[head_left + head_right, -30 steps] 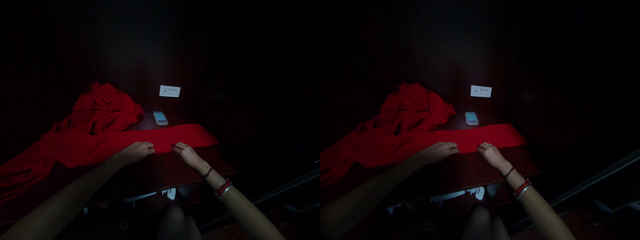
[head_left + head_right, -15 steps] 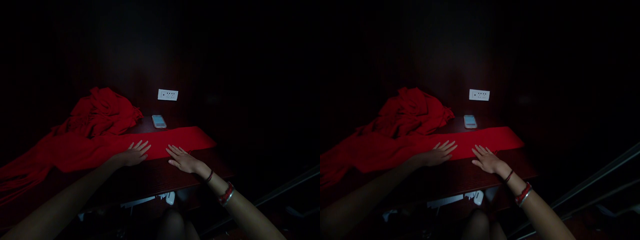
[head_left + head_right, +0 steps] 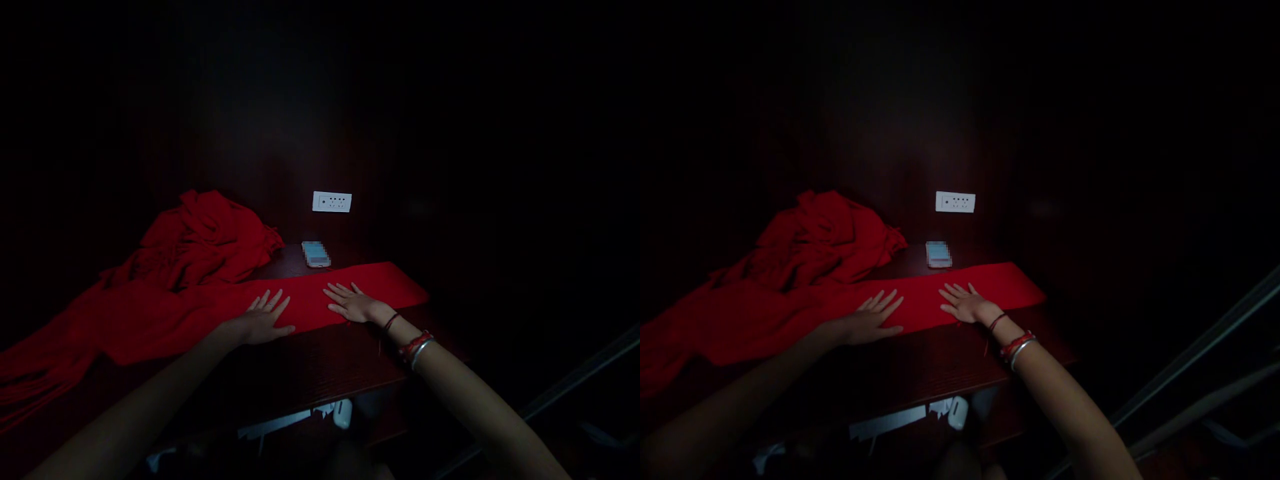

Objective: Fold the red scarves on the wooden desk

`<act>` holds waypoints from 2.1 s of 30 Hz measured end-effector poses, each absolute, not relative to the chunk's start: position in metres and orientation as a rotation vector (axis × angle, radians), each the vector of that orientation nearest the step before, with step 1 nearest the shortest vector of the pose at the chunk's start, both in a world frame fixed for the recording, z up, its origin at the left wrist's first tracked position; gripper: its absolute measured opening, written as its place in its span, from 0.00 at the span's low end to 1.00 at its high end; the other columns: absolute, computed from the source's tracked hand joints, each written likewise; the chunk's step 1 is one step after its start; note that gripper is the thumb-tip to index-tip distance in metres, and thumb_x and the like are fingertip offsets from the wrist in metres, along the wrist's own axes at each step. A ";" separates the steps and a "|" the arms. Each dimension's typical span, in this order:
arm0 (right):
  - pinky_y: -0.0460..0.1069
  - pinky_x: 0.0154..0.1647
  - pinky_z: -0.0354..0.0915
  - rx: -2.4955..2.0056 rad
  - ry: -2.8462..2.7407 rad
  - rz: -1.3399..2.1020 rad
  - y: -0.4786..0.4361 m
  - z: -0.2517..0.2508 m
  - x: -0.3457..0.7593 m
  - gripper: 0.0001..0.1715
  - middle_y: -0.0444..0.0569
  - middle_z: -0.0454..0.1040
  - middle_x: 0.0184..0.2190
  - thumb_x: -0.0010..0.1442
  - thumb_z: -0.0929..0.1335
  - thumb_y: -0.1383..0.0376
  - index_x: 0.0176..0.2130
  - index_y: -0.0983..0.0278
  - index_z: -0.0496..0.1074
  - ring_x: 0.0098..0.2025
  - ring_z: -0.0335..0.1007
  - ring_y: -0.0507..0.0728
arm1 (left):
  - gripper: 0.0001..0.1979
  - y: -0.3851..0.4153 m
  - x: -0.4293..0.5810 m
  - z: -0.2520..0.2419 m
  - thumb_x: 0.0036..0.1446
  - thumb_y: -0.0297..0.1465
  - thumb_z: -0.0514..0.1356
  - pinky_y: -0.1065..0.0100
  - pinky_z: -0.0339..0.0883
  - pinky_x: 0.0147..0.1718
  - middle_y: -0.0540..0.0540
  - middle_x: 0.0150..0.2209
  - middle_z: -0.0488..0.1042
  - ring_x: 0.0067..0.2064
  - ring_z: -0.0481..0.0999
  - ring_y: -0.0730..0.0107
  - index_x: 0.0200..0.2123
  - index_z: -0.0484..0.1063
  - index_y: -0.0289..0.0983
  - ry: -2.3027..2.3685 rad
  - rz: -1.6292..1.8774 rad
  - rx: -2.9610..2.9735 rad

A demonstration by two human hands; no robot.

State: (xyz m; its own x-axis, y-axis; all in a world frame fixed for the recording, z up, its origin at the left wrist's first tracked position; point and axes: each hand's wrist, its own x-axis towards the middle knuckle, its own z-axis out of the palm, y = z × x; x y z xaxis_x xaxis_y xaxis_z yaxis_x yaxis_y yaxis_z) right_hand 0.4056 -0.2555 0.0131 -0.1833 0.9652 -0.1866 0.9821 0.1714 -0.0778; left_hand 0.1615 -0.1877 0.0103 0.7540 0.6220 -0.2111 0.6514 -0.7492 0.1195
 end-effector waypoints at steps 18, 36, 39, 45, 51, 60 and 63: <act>0.61 0.54 0.27 2.068 2.259 -0.233 -0.207 0.008 0.414 0.34 0.47 0.33 0.59 0.56 0.44 0.49 0.58 0.61 0.37 0.59 0.27 0.56 | 0.47 -0.187 0.161 0.013 0.38 0.60 0.41 0.42 0.32 0.48 0.42 0.58 0.27 0.56 0.27 0.45 0.57 0.34 0.40 1.156 -0.238 2.686; 0.55 0.56 0.33 2.116 2.229 -0.184 -0.227 0.009 0.409 0.37 0.53 0.36 0.59 0.56 0.45 0.49 0.58 0.69 0.39 0.59 0.29 0.55 | 0.42 -0.151 0.156 0.006 0.41 0.59 0.36 0.41 0.39 0.47 0.44 0.59 0.32 0.57 0.33 0.42 0.57 0.37 0.42 1.559 -0.202 2.571; 0.55 0.56 0.34 2.195 2.156 -0.089 -0.224 0.015 0.402 0.38 0.56 0.38 0.58 0.56 0.46 0.49 0.57 0.71 0.43 0.59 0.29 0.57 | 0.44 -0.150 0.156 0.007 0.39 0.60 0.36 0.41 0.37 0.47 0.45 0.59 0.30 0.56 0.30 0.43 0.57 0.35 0.42 1.564 -0.250 2.537; 0.56 0.56 0.34 1.870 2.604 -0.171 -0.221 0.007 0.343 0.36 0.49 0.35 0.59 0.56 0.44 0.48 0.58 0.63 0.39 0.59 0.27 0.56 | 0.44 -0.151 0.155 0.005 0.39 0.60 0.37 0.41 0.33 0.48 0.45 0.58 0.28 0.56 0.29 0.45 0.57 0.35 0.43 1.555 -0.217 2.546; 0.54 0.56 0.35 2.203 2.181 -0.254 -0.222 0.007 0.394 0.39 0.56 0.34 0.58 0.56 0.45 0.49 0.58 0.72 0.39 0.59 0.29 0.58 | 0.45 -0.152 0.155 0.009 0.38 0.60 0.37 0.42 0.31 0.49 0.45 0.58 0.27 0.56 0.27 0.46 0.57 0.35 0.42 1.538 -0.245 2.517; 0.55 0.56 0.33 1.936 2.518 -0.265 -0.222 0.002 0.341 0.36 0.50 0.35 0.59 0.56 0.44 0.49 0.58 0.64 0.39 0.59 0.27 0.55 | 0.45 -0.151 0.155 0.007 0.38 0.60 0.37 0.42 0.31 0.48 0.45 0.58 0.29 0.57 0.28 0.47 0.57 0.36 0.42 1.576 -0.234 2.539; 0.54 0.56 0.33 2.043 2.394 -0.237 -0.227 0.000 0.367 0.36 0.50 0.34 0.59 0.56 0.44 0.49 0.58 0.65 0.38 0.59 0.28 0.55 | 0.45 -0.151 0.155 0.008 0.38 0.60 0.37 0.42 0.31 0.49 0.46 0.58 0.28 0.57 0.29 0.47 0.56 0.35 0.43 1.581 -0.237 2.524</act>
